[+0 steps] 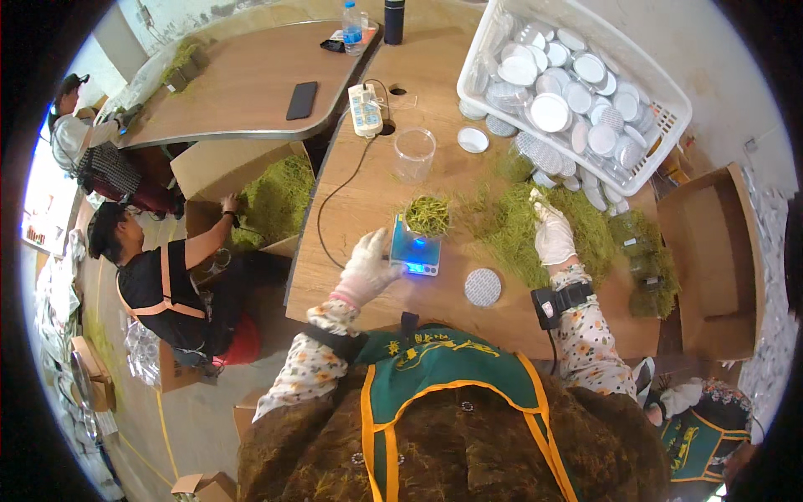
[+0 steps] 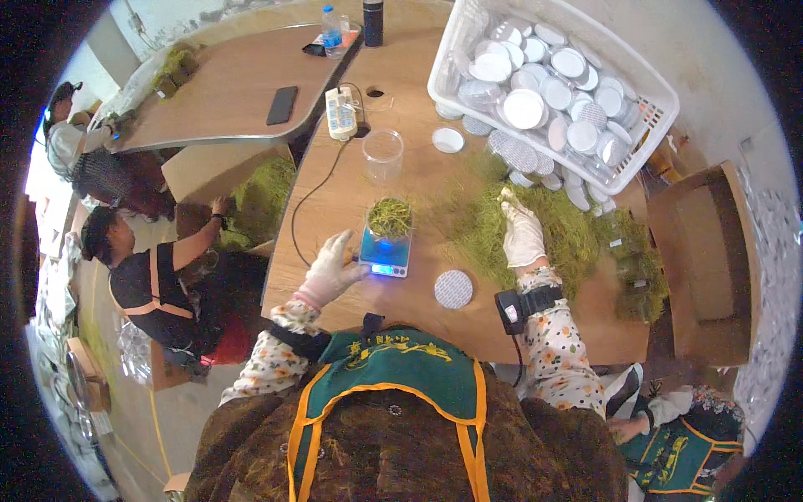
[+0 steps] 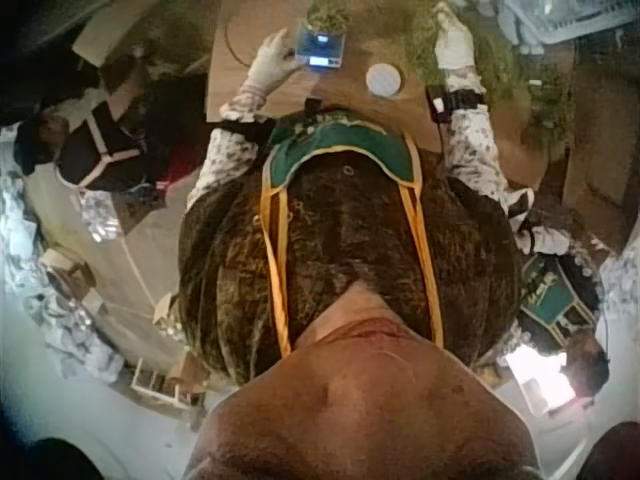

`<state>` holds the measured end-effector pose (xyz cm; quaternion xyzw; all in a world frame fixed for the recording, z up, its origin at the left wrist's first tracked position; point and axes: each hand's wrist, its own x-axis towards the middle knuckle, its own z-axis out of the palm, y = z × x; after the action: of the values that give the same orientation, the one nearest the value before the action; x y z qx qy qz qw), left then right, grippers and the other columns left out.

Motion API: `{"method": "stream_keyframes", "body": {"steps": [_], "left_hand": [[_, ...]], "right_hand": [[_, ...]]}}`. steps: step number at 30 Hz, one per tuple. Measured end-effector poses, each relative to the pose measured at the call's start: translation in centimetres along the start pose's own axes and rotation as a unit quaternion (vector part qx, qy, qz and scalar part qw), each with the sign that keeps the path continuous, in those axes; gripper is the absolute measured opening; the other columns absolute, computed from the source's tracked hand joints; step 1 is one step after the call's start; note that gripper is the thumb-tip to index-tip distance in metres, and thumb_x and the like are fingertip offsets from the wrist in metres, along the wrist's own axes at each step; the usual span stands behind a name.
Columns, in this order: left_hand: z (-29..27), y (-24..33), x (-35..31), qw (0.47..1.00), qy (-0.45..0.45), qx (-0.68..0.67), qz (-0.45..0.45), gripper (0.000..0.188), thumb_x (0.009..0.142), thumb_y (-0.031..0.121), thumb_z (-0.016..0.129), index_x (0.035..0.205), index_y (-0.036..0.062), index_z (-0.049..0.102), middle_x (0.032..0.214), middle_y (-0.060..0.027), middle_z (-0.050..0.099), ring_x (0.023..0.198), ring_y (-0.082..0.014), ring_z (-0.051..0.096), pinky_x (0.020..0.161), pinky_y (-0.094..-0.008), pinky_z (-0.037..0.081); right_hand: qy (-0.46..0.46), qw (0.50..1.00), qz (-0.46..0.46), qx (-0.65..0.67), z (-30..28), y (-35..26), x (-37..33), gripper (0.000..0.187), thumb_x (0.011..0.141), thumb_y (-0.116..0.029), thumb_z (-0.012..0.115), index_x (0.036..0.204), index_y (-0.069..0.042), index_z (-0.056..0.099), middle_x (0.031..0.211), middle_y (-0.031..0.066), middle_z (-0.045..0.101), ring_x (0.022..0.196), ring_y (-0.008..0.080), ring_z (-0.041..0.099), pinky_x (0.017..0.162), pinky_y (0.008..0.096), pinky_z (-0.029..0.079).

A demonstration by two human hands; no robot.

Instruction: The person repeatedly scoops dried green herbs onto a digital scale, adjusts the amount, and places the weighed portion into small round containers. The person then closes the containers and sets them aside on the table. The process is repeated multiple times throughout the clip.

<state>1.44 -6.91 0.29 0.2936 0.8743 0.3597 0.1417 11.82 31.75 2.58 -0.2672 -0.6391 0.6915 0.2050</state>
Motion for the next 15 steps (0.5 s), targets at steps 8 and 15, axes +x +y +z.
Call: {"method": "stream_keyframes", "body": {"steps": [8, 15], "left_hand": [[3.0, 2.1, 3.2, 0.995, 0.080, -0.050, 0.043, 0.099, 0.081, 0.042, 0.079, 0.152, -0.0031, 0.027, 0.147, -0.0295, 0.039, 0.136, -0.0436, 0.040, 0.114, -0.0458, 0.035], [3.5, 1.2, 3.6, 0.985, 0.128, -0.074, 0.091, 0.093, 0.088, 0.048, 0.071, 0.150, -0.0064, 0.029, 0.145, -0.0306, 0.041, 0.135, -0.0442, 0.041, 0.114, -0.0465, 0.034]], "right_hand": [[-0.110, 0.971, 0.002, 0.210, 13.1, -1.2, -2.4, 0.033, 0.098, -0.002, 0.059, 0.130, 0.000, 0.063, 0.128, 0.0093, 0.067, 0.115, 0.0138, 0.062, 0.104, 0.0262, 0.045], [-0.130, 0.903, -0.299, -0.279, 16.2, -1.3, -3.4, 0.037, 0.078, -0.002, 0.072, 0.114, -0.009, 0.074, 0.136, 0.0071, 0.063, 0.120, 0.0246, 0.057, 0.103, 0.0364, 0.045]]}}
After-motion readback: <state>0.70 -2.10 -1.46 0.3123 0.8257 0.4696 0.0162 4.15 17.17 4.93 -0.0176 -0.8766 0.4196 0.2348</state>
